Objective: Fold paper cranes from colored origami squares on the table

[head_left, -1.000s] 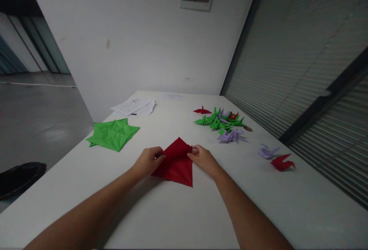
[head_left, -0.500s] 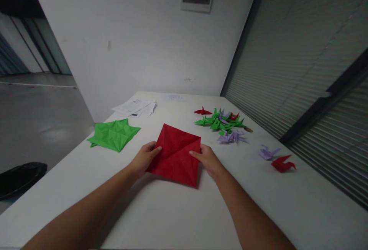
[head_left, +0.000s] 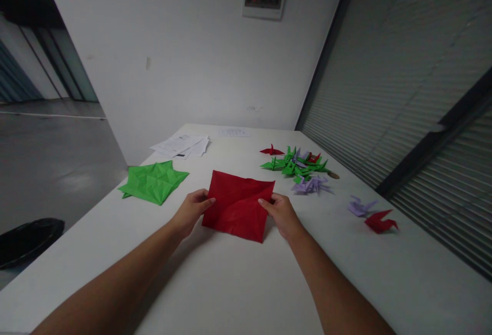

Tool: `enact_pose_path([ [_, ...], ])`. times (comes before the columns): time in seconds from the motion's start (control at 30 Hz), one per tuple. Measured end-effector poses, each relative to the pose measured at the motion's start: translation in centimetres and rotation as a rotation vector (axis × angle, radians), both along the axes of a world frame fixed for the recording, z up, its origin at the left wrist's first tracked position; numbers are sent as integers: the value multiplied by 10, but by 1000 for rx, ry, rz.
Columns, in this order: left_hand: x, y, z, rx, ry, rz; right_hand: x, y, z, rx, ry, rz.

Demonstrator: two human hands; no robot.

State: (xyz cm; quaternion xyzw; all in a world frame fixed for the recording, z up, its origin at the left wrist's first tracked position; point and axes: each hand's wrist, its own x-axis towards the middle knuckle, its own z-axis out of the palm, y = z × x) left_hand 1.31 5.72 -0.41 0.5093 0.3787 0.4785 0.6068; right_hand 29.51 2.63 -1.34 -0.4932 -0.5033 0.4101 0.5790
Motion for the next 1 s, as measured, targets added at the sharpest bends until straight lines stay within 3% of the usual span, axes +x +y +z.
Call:
enact_pose_path([
  [0.1, -1, 1, 4, 90, 63, 40, 2, 0, 2, 89, -126, -52],
  [0.23, -4, 2, 8, 175, 133, 110, 4, -6, 11, 407, -328, -114],
  [0.33, -6, 3, 10, 194, 157, 128, 8, -13, 19, 624, -491, -50],
  [0.47, -8, 6, 7, 275, 193, 146, 14, -16, 23, 738, -616, 29],
  [0.6, -13, 14, 0, 469, 249, 160, 19, -10, 16, 738, -653, 49],
  [0.77, -21, 24, -7, 683, 499, 93, 31, -5, 11, 655, -723, 151],
  [0.87, -22, 24, -12, 700, 614, 2, 38, -4, 11, 539, -816, 221],
  [1.0, -21, 23, -18, 621, 586, -110, 43, -3, 8, 422, -901, 329],
])
